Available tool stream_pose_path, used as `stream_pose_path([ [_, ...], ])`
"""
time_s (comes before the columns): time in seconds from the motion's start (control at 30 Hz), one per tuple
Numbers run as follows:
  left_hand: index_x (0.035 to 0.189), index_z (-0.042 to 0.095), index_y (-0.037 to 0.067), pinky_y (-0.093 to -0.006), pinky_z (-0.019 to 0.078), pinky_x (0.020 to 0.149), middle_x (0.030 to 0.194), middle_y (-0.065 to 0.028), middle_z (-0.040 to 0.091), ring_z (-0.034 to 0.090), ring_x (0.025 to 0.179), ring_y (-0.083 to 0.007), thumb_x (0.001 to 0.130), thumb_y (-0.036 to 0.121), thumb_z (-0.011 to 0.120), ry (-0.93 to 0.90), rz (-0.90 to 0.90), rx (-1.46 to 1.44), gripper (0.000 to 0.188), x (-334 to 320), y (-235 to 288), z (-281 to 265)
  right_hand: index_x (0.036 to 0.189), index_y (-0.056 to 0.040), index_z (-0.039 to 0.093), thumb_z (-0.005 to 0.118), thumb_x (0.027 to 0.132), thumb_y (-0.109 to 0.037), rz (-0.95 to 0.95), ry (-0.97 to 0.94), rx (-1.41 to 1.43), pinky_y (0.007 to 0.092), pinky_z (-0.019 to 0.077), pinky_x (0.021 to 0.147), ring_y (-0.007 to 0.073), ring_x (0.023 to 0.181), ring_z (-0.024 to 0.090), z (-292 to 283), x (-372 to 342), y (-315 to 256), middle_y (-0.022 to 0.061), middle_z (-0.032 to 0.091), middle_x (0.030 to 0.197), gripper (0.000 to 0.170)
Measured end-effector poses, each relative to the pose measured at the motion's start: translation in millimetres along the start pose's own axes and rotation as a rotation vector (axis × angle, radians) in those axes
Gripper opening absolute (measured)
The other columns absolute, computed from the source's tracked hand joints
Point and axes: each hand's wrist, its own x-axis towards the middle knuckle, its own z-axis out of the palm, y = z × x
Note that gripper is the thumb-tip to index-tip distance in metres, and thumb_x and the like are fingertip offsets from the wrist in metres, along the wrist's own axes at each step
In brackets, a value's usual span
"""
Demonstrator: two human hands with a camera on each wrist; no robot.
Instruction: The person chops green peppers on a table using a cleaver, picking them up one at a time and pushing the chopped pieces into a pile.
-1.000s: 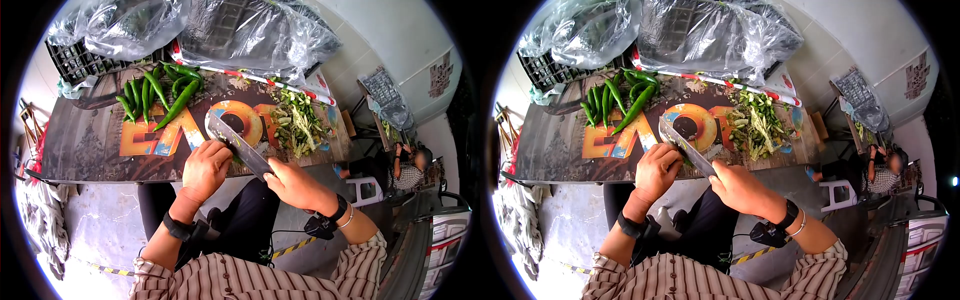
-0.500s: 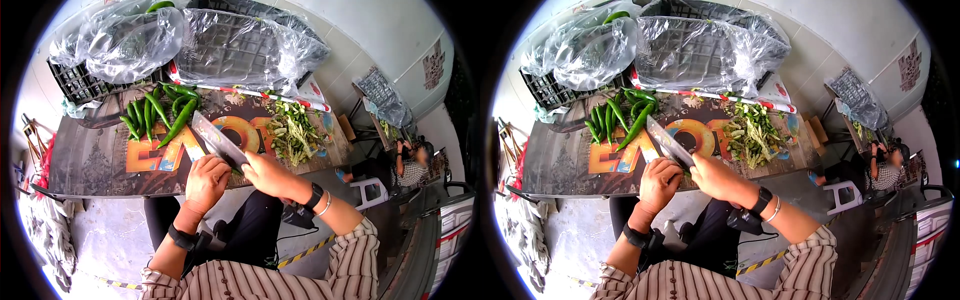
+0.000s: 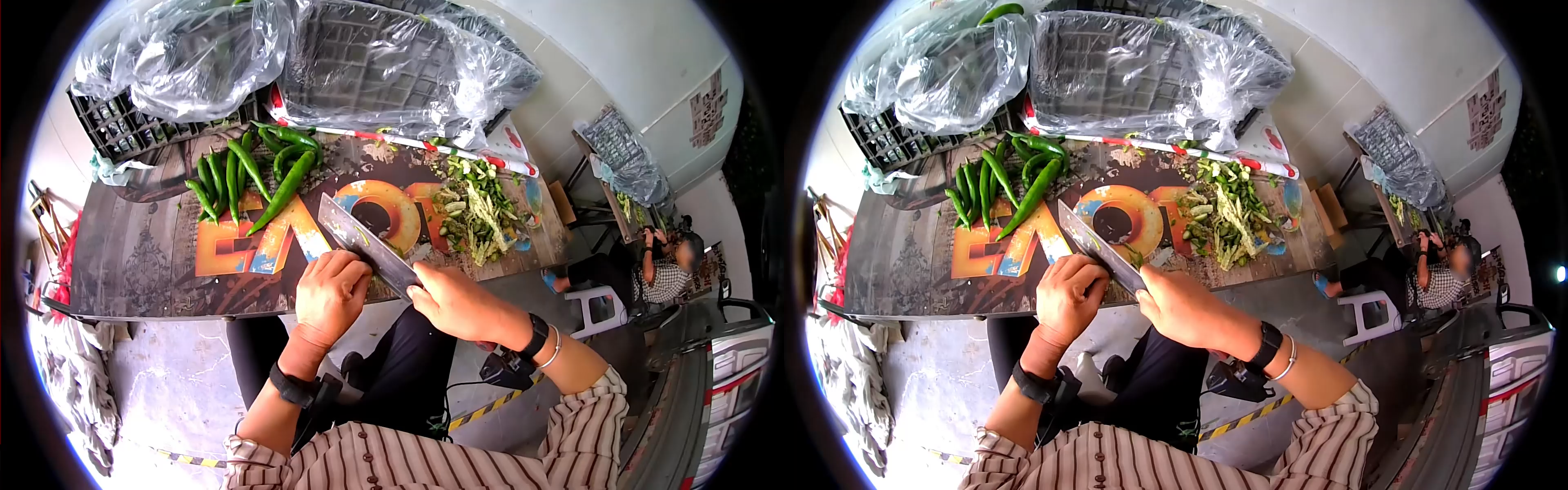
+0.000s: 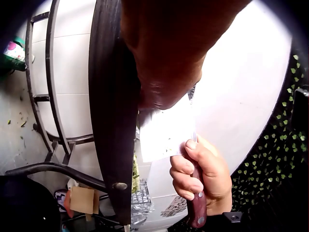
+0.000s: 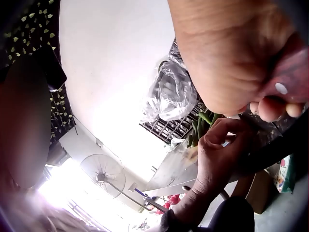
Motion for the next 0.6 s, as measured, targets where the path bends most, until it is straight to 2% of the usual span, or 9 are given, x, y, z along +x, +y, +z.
stream_pose_path([
  [0.13, 0.075, 0.062, 0.011, -0.0324, 0.0482, 0.073, 0.081, -0.0008, 0.060, 0.060, 0.080, -0.0221, 0.070, 0.006, 0.069, -0.040, -0.024, -0.012, 0.010, 1, 1, -3, 0.090, 0.0041, 0.044, 0.052, 0.091, -0.015, -0.004, -0.045, -0.008, 0.0524, 0.0417, 0.062, 0.0469, 0.069, 0.056, 0, 6, -4, 0.0270, 0.056, 0.072, 0.021],
  [0.23, 0.076, 0.064, 0.010, -0.0325, 0.0496, 0.071, 0.080, -0.0014, 0.062, 0.061, 0.080, -0.0244, 0.068, 0.004, 0.071, -0.019, -0.031, -0.023, 0.012, 1, 0, -2, 0.089, 0.0043, 0.044, 0.052, 0.091, -0.014, -0.022, 0.000, -0.036, 0.0528, 0.0414, 0.061, 0.0473, 0.069, 0.055, 4, 22, -10, 0.0276, 0.056, 0.071, 0.021],
  [0.3, 0.077, 0.064, 0.010, -0.0328, 0.0498, 0.071, 0.082, -0.0018, 0.063, 0.061, 0.080, -0.0249, 0.068, 0.003, 0.071, -0.001, -0.008, -0.013, 0.013, -1, -1, 0, 0.091, 0.0057, 0.045, 0.052, 0.093, -0.016, -0.049, 0.020, -0.020, 0.0500, 0.0411, 0.061, 0.0473, 0.072, 0.054, 11, 38, -8, 0.0288, 0.054, 0.074, 0.023],
  [0.37, 0.079, 0.065, 0.010, -0.0328, 0.0499, 0.072, 0.085, -0.0023, 0.063, 0.061, 0.081, -0.0253, 0.069, 0.002, 0.070, 0.015, -0.012, -0.074, 0.014, -4, -3, -2, 0.087, 0.0052, 0.043, 0.052, 0.091, -0.015, -0.095, 0.049, -0.020, 0.0516, 0.0418, 0.061, 0.0467, 0.071, 0.056, 15, 43, -1, 0.0281, 0.055, 0.071, 0.023],
  [0.43, 0.081, 0.065, 0.009, -0.0337, 0.0498, 0.072, 0.086, -0.0028, 0.064, 0.060, 0.080, -0.0259, 0.069, 0.001, 0.069, 0.001, -0.011, -0.075, 0.016, -4, -5, -4, 0.086, 0.0049, 0.043, 0.053, 0.092, -0.016, -0.093, 0.123, 0.060, 0.0494, 0.0425, 0.060, 0.0451, 0.069, 0.056, 16, 45, 3, 0.0277, 0.055, 0.071, 0.024],
  [0.5, 0.082, 0.065, 0.009, -0.0347, 0.0496, 0.072, 0.086, -0.0034, 0.064, 0.060, 0.080, -0.0266, 0.069, 0.000, 0.069, -0.018, -0.020, -0.082, 0.016, -3, -5, -5, 0.082, 0.0047, 0.045, 0.053, 0.092, -0.018, 0.142, 0.010, 0.198, 0.0466, 0.0431, 0.061, 0.0425, 0.066, 0.057, 3, 45, 0, 0.0261, 0.055, 0.070, 0.026],
  [0.57, 0.082, 0.065, 0.009, -0.0350, 0.0494, 0.072, 0.086, -0.0038, 0.064, 0.059, 0.080, -0.0273, 0.070, 0.000, 0.068, -0.024, -0.026, -0.092, 0.016, -2, -4, -7, 0.081, 0.0041, 0.045, 0.054, 0.091, -0.019, 0.150, 0.080, 0.180, 0.0475, 0.0430, 0.061, 0.0432, 0.066, 0.057, 2, 45, 5, 0.0258, 0.055, 0.070, 0.027],
  [0.6, 0.082, 0.065, 0.009, -0.0348, 0.0494, 0.072, 0.086, -0.0037, 0.064, 0.059, 0.080, -0.0273, 0.070, -0.001, 0.068, -0.023, -0.015, -0.090, 0.016, -3, -6, -6, 0.082, 0.0033, 0.046, 0.054, 0.091, -0.020, 0.056, 0.155, 0.045, 0.0481, 0.0429, 0.060, 0.0438, 0.066, 0.057, 2, 43, 7, 0.0255, 0.056, 0.070, 0.026],
])
